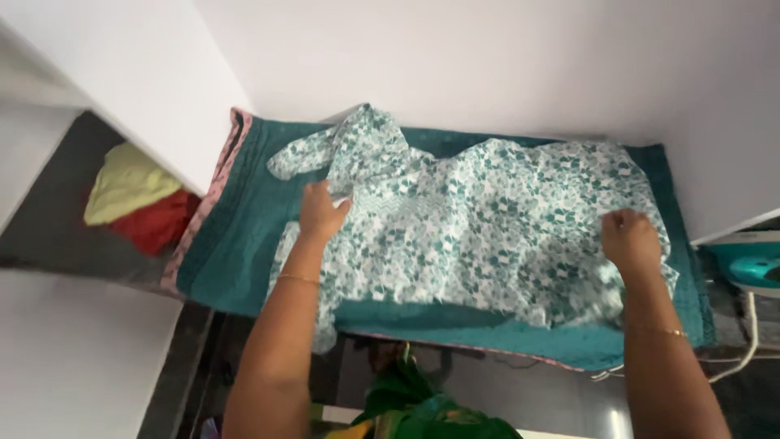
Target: The person irons a floral-patterned dress on a teal mat, smoothing the fabric and using a steam iron to remove wrinkles. After ironing, the person folds the dress neatly and places it on a nearby shelf.
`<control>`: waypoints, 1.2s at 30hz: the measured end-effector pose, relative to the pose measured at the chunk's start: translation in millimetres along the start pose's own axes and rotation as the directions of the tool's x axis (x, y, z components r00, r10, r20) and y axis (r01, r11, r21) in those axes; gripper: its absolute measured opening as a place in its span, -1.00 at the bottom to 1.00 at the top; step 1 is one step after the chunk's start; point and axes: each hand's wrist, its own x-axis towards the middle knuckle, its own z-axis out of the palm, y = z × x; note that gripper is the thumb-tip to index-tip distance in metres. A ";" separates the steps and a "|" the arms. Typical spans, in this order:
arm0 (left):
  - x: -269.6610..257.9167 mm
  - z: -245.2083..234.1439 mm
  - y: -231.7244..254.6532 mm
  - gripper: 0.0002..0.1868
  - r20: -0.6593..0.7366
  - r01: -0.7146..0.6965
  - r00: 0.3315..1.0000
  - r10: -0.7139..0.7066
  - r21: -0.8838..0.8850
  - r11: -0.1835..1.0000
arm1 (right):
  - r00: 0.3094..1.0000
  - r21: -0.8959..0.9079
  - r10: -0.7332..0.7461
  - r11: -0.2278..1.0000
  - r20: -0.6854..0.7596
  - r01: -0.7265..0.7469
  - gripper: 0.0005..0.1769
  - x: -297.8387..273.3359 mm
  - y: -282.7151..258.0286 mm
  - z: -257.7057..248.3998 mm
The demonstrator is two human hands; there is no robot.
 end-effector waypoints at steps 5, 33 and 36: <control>79.1 35.6 1.0 0.07 0.217 0.358 0.915 -0.340 -0.048 0.933 | 0.996 -0.080 0.051 0.996 0.077 -0.045 -0.13 77.9 -35.3 11.9; 120.6 -135.3 38.3 -0.51 0.823 0.286 0.568 -0.007 -0.189 0.939 | 0.874 0.040 -0.350 0.933 0.337 0.358 -0.01 168.7 -91.4 96.7; 64.3 -127.0 44.5 -0.69 0.933 0.281 0.357 0.038 -0.146 0.948 | 0.843 0.075 -0.460 0.886 0.280 0.458 -0.40 148.4 -143.1 103.3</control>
